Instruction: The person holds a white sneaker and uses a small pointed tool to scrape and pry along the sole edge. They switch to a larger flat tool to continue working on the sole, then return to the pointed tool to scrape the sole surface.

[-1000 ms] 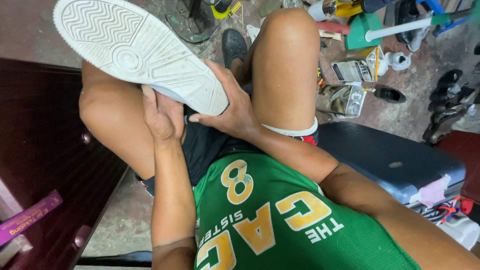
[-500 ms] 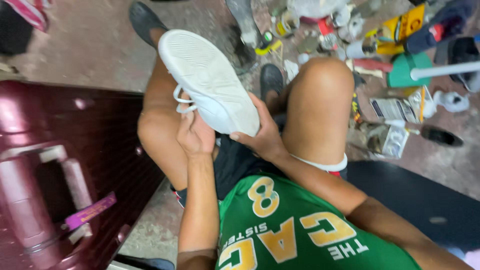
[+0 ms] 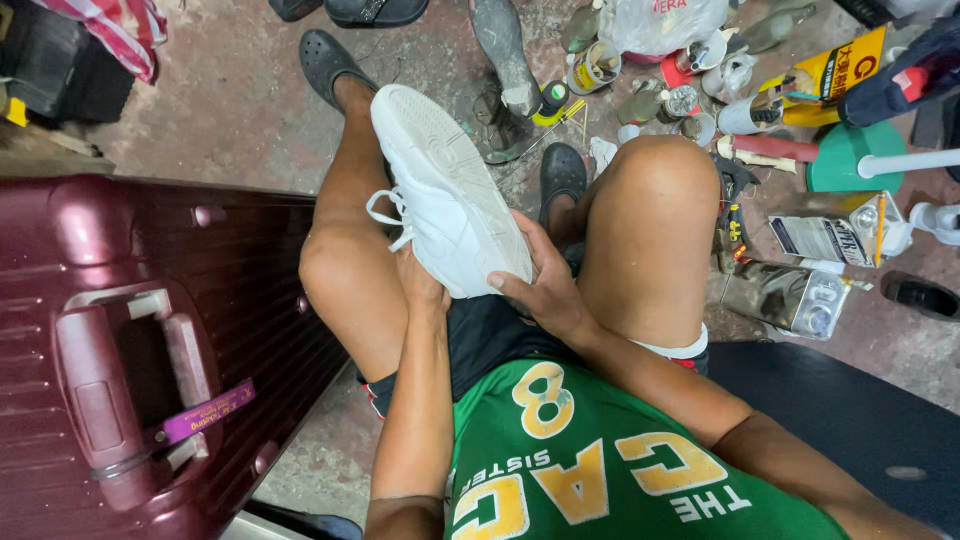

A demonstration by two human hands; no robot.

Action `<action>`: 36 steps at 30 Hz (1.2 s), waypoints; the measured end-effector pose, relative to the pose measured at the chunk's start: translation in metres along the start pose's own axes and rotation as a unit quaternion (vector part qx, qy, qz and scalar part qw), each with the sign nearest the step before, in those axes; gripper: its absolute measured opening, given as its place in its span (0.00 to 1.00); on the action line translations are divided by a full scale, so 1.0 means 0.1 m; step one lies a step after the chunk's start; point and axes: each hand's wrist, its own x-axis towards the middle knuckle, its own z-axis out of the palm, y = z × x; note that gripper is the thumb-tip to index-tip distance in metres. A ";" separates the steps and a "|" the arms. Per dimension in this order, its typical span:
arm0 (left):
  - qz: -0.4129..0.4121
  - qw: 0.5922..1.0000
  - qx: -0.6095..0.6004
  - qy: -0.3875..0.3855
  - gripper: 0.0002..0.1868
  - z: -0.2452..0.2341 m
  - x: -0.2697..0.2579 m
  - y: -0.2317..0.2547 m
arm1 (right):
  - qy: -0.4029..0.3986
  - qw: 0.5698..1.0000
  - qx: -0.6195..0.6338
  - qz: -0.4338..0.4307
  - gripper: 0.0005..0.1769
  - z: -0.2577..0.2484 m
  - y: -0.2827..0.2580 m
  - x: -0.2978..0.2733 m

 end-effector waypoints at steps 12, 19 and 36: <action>-0.102 0.901 -0.334 -0.256 0.40 -0.03 -0.16 0.18 | 0.020 0.995 -0.090 -0.029 0.50 -0.04 0.07 0.02; -0.040 0.962 -0.076 -0.258 0.44 0.00 -0.19 0.18 | 0.037 0.981 -0.186 -0.028 0.50 -0.07 0.10 -0.02; 0.058 0.880 -0.338 -0.330 0.27 -0.16 -0.11 -0.03 | -0.222 0.787 -0.464 -0.341 0.41 0.87 -1.80 0.20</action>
